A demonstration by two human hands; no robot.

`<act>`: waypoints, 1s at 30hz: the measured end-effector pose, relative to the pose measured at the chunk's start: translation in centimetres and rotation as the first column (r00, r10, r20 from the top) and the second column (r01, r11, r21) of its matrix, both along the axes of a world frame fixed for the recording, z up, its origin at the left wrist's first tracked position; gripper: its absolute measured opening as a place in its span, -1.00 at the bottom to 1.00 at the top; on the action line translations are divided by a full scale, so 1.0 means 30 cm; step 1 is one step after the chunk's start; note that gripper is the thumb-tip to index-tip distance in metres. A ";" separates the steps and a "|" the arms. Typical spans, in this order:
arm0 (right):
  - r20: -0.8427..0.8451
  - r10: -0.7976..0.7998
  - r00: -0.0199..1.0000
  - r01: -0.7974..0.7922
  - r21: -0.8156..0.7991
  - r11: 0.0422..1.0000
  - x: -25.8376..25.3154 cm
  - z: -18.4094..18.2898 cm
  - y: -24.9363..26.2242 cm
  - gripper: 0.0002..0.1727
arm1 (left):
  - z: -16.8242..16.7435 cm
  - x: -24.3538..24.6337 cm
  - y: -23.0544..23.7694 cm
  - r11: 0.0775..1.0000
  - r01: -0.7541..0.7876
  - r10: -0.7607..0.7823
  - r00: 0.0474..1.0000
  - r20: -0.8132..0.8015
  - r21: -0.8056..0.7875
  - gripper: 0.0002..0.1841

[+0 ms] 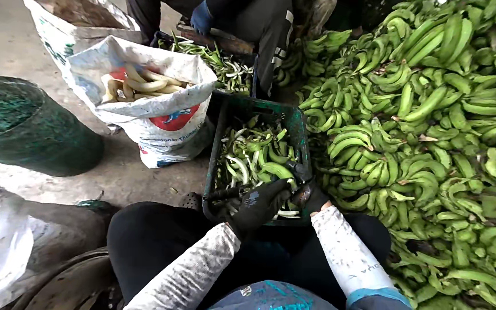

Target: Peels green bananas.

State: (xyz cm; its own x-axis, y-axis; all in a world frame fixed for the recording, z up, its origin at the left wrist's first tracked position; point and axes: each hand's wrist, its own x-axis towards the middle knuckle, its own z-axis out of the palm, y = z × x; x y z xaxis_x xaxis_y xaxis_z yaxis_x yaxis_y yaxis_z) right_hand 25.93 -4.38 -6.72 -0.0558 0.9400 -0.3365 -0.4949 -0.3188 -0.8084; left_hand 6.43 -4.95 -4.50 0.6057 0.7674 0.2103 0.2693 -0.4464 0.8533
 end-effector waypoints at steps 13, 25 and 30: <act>0.040 0.097 0.994 -0.090 -0.146 0.985 -0.025 0.115 0.041 -0.55 | 0.093 -0.172 0.155 0.744 -0.113 0.489 0.763 0.422 -0.658 -0.77; 0.296 -0.169 0.940 0.151 0.083 0.985 0.032 0.145 0.036 -0.59 | -0.014 -0.208 0.280 0.790 -0.404 0.248 0.898 -0.362 -0.461 -0.50; 0.299 -0.218 0.929 0.203 0.081 0.976 0.027 0.169 0.025 -0.46 | 0.043 -0.168 0.189 0.850 -0.339 0.300 0.941 -0.159 -0.404 -0.46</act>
